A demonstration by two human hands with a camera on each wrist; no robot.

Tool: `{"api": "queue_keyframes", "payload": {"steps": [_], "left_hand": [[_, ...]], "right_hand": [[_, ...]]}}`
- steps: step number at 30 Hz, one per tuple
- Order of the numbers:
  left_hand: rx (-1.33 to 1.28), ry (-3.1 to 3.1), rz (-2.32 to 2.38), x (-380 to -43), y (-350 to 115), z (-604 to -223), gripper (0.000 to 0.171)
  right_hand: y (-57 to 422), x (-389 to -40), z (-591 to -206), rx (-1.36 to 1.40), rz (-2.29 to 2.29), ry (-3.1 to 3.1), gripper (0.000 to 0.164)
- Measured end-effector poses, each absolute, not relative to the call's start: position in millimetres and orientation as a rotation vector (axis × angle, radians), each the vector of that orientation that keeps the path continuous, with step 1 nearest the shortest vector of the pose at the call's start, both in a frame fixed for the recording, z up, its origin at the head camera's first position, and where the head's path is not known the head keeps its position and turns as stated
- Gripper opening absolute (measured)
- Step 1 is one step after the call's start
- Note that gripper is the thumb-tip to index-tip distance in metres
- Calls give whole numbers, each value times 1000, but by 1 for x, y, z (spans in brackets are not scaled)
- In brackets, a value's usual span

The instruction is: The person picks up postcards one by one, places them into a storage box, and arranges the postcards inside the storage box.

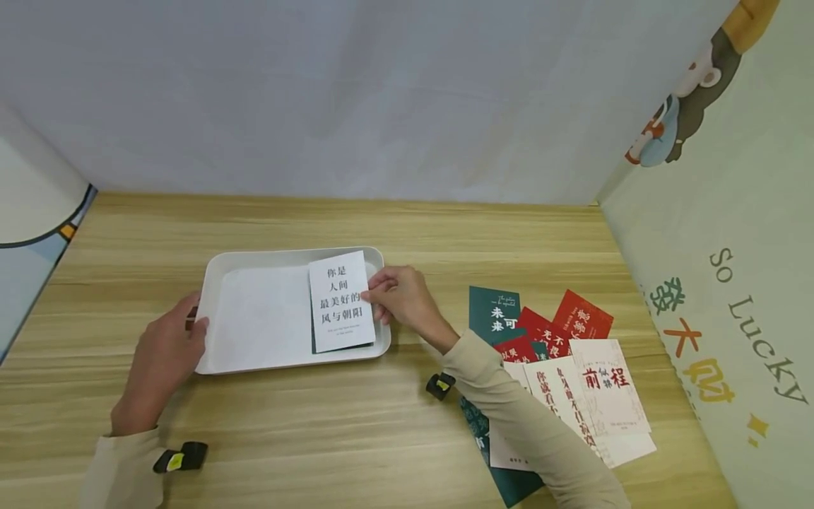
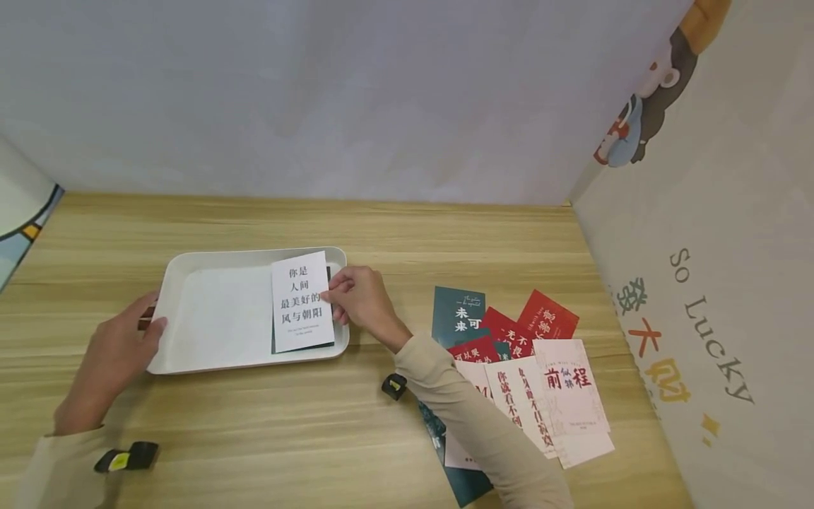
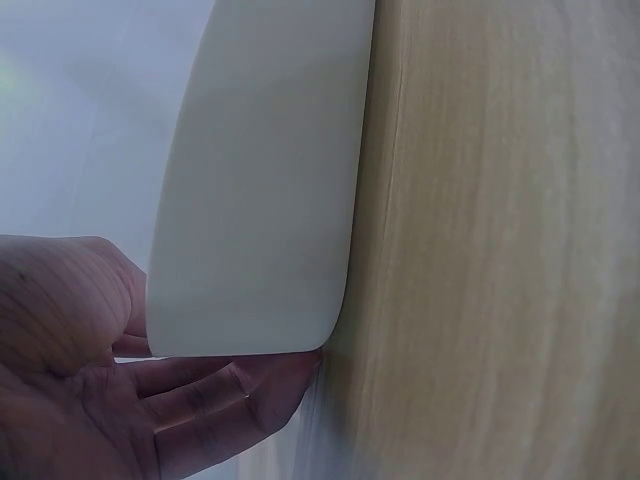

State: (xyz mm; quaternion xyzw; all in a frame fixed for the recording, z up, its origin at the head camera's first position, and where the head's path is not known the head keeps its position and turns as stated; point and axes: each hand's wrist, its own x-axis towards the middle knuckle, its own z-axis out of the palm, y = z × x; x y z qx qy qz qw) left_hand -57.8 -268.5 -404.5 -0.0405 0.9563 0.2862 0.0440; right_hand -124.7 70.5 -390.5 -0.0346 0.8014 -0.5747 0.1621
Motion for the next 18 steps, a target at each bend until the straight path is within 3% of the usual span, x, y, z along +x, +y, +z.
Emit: {"api": "queue_keyframes", "payload": {"steps": [18], "left_hand": [[-88, 2975, 875, -57, -269, -405, 48]], "right_hand": [[72, -118, -386, -176, -1522, 2411, 11]]}}
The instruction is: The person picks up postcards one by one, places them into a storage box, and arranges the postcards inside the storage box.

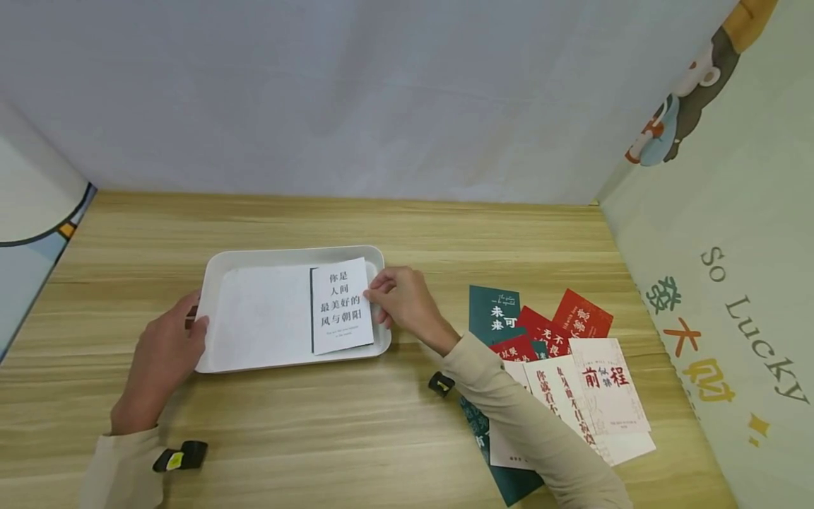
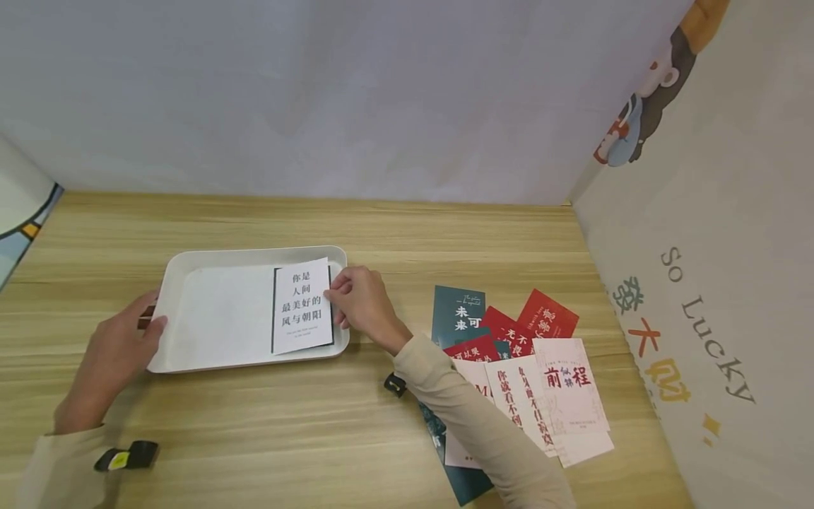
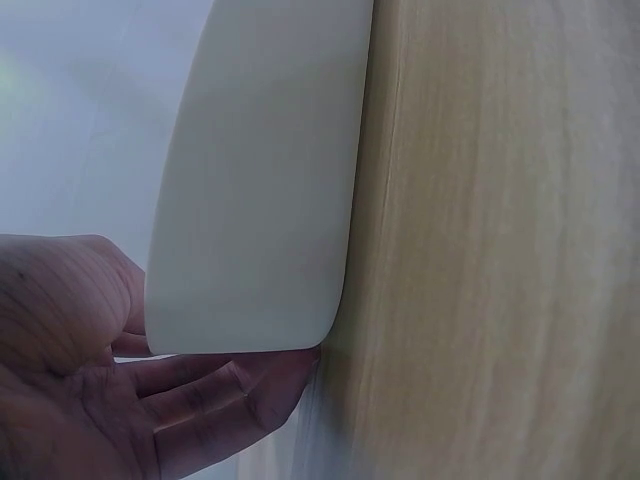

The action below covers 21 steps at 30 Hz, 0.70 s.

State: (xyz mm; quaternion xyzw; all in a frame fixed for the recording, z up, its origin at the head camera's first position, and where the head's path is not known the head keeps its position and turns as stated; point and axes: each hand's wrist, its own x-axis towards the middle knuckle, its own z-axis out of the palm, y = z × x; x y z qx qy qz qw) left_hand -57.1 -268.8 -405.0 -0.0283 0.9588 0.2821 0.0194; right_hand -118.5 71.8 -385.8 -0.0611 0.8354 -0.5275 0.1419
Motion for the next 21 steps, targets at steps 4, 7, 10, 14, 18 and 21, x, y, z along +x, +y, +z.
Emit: {"api": "queue_keyframes", "payload": {"steps": [4, 7, 10, 14, 18, 21], "left_hand": [[-89, 2973, 867, -58, -268, -405, 49], [-93, 2968, 862, -58, -268, -405, 49], [-105, 2957, 856, -58, -269, -405, 50], [-118, 2944, 851, -58, -269, -405, 50], [-122, 2946, 848, -57, -268, -404, 50], [-129, 2948, 838, -57, -267, -404, 50]], "right_hand": [[78, -117, -380, -207, -1513, 2437, 16], [85, -118, -376, -218, -1527, 2447, 19], [93, -119, -374, -228, -1531, 2455, 19], [104, -118, -373, -245, -1524, 2475, 18], [114, -115, -373, -241, -1505, 2505, 17], [123, -113, -373, -219, -1463, 2519, 17]]}}
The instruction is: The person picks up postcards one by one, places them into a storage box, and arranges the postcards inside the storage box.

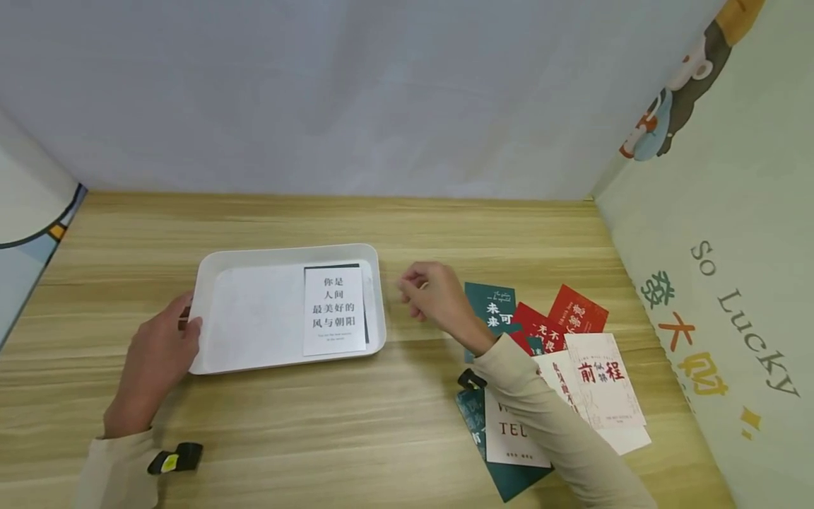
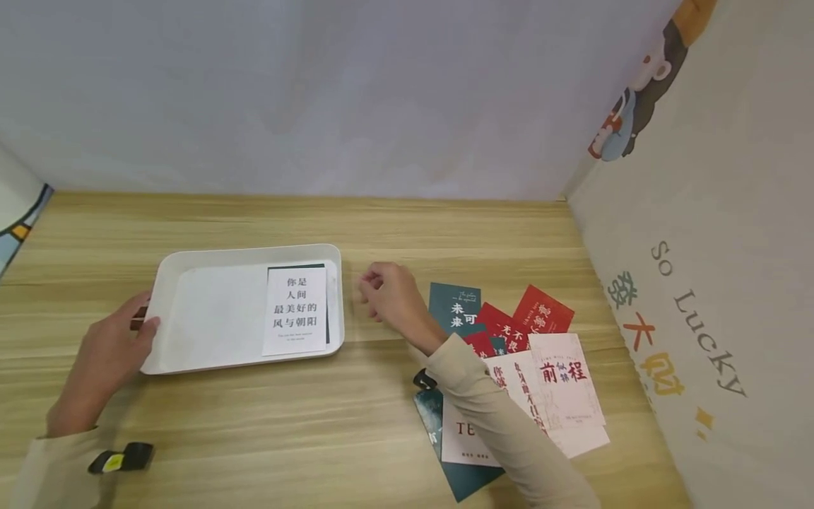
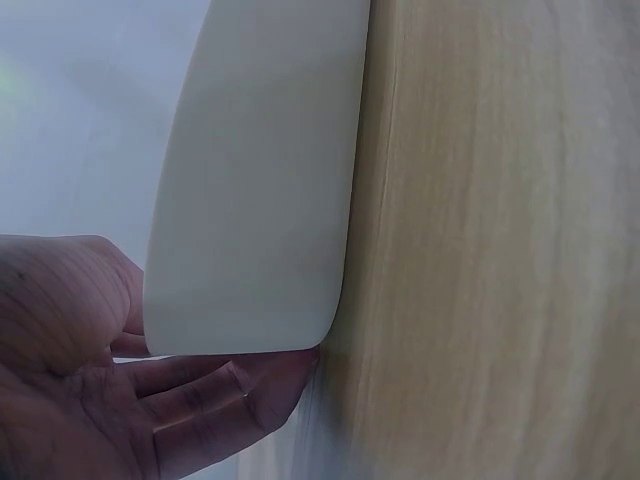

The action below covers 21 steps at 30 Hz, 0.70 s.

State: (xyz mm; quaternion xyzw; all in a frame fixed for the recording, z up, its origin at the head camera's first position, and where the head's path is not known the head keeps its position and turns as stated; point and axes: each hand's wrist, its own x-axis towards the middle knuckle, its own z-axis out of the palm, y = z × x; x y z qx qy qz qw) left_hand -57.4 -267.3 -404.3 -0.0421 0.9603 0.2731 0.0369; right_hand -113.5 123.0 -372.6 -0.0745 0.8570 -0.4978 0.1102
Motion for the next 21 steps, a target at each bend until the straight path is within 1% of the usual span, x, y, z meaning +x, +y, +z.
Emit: {"api": "queue_keyframes", "payload": {"steps": [6, 13, 21], "left_hand": [[-143, 2945, 827, -58, -267, -404, 50], [-125, 2951, 833, -58, -267, -403, 49], [-136, 2942, 822, -58, -267, -405, 50]], "right_hand": [[146, -115, -365, -145, -1373, 2539, 20], [176, -118, -363, -46, -1326, 2626, 13], [199, -114, -364, 9, -1266, 2645, 17]]}}
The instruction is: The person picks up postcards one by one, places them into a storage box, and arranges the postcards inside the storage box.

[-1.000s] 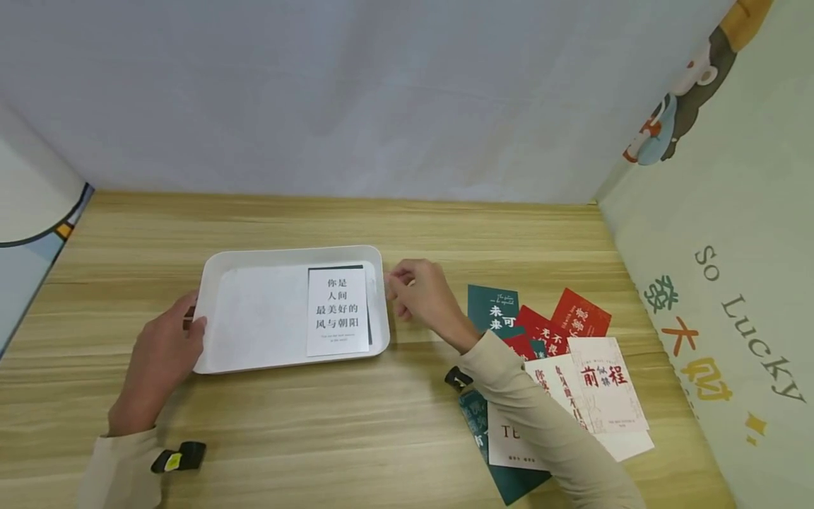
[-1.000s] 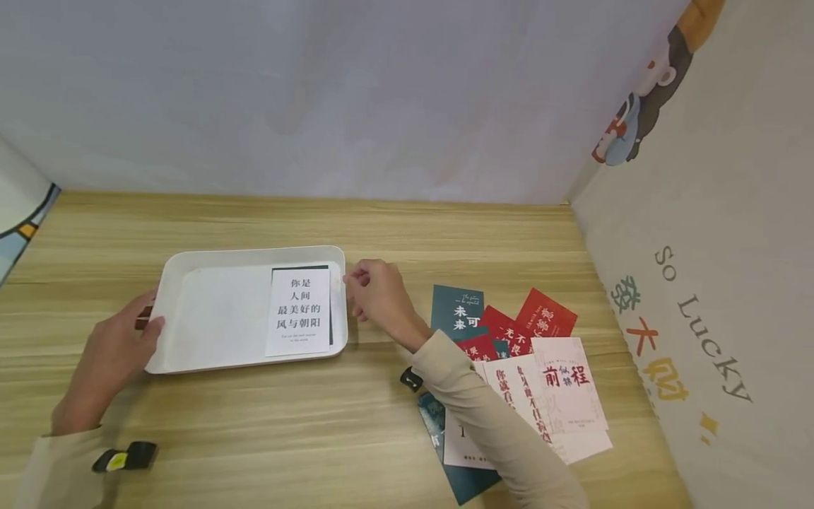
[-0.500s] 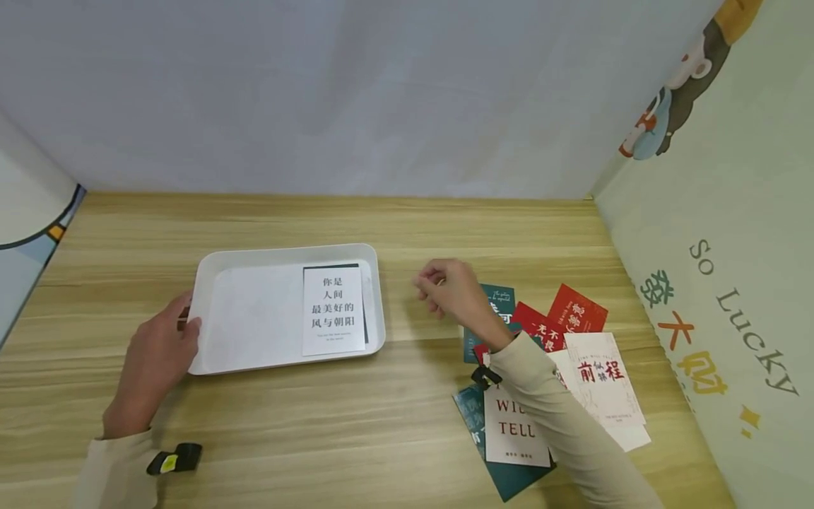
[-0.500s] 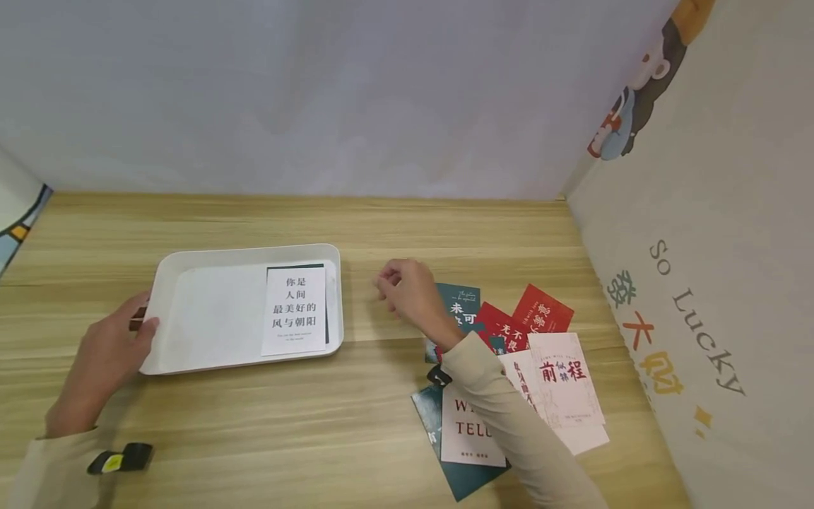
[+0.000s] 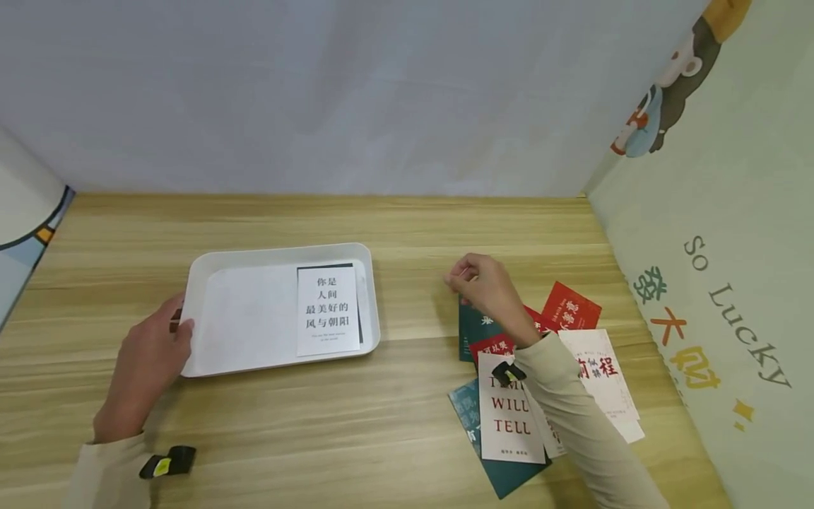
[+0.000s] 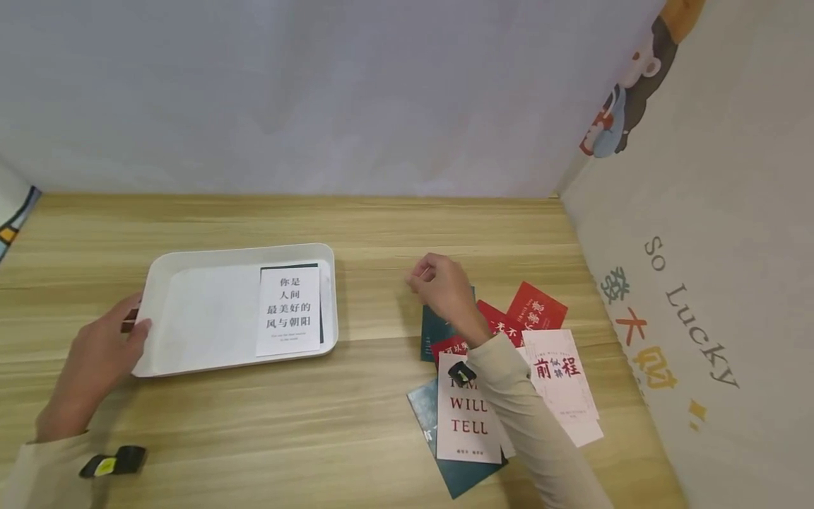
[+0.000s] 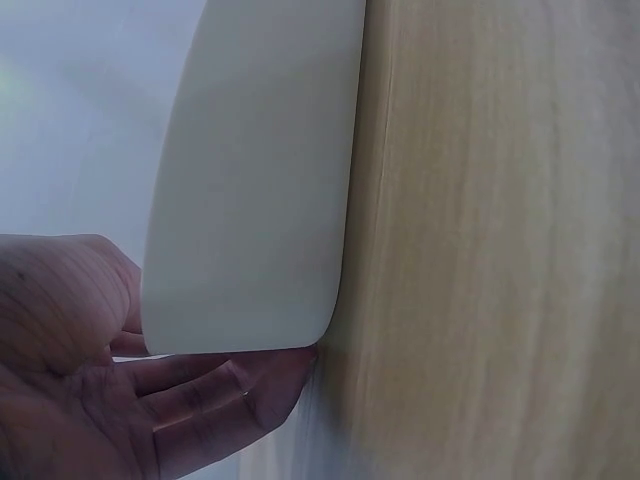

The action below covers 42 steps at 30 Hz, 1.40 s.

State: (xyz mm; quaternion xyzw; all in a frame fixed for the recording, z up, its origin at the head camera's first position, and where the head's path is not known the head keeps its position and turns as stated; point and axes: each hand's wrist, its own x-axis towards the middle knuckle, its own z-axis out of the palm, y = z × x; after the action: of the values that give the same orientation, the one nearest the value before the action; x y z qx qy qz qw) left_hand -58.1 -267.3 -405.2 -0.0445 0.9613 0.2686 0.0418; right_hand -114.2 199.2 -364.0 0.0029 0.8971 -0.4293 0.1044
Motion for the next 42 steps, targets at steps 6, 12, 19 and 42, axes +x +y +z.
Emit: {"api": "queue_keyframes", "payload": {"steps": [6, 12, 19, 42], "left_hand": [[-118, 2950, 840, -58, -268, -407, 50], [-124, 2950, 823, -60, -269, -408, 51], [-131, 2938, 813, -60, -268, -407, 51], [-134, 2929, 815, -59, -268, -403, 50]], "right_hand": [[223, -107, -366, 75, -1260, 2622, 21], [251, -97, -366, 121, -1229, 2673, 25], [277, -86, -366, 204, -1192, 2701, 29], [349, -48, -363, 475, -976, 2707, 46]]}}
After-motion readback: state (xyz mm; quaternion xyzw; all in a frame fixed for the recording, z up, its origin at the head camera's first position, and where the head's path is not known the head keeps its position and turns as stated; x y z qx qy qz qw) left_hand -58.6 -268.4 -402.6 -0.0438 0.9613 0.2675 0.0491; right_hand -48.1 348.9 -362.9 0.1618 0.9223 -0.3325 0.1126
